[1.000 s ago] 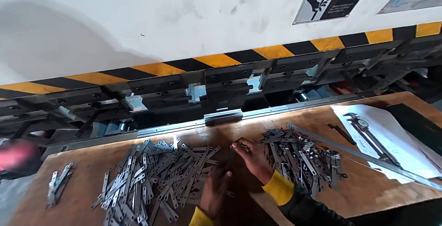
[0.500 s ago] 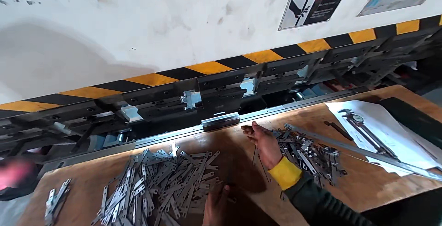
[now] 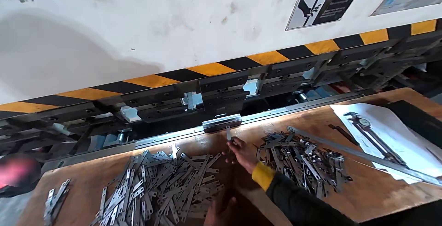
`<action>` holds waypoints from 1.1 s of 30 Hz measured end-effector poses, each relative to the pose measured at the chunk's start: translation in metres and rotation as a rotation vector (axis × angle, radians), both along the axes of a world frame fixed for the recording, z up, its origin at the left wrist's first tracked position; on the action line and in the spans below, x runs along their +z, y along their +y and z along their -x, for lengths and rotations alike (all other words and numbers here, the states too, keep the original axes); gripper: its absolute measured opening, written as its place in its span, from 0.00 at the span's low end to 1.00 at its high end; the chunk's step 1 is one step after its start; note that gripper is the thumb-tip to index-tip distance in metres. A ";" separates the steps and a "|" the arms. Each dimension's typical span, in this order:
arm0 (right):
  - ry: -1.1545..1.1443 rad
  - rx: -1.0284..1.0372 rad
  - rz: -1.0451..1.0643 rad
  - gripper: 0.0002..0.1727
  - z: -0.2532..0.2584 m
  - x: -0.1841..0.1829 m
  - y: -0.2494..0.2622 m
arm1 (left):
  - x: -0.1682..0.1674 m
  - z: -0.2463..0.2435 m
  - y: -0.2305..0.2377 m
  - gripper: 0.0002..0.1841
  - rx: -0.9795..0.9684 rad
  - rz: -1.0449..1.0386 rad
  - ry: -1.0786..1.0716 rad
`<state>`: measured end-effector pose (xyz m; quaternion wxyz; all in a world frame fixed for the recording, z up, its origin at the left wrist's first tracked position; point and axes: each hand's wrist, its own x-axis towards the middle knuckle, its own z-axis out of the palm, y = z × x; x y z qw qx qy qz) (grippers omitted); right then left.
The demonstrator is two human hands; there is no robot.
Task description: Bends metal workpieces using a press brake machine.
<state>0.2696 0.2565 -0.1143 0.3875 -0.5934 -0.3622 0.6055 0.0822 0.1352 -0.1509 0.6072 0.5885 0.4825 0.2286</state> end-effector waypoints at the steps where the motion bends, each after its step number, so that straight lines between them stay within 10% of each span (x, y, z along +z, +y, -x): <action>1: -0.028 0.018 0.026 0.19 -0.005 -0.005 0.019 | -0.004 0.004 -0.005 0.27 -0.008 0.028 0.003; 8: -0.117 -0.020 0.170 0.17 -0.009 -0.042 0.090 | -0.012 0.015 -0.018 0.23 0.038 0.048 -0.096; 33: -0.065 -0.113 0.193 0.16 -0.001 -0.034 0.099 | 0.002 0.020 -0.018 0.22 0.143 0.036 -0.126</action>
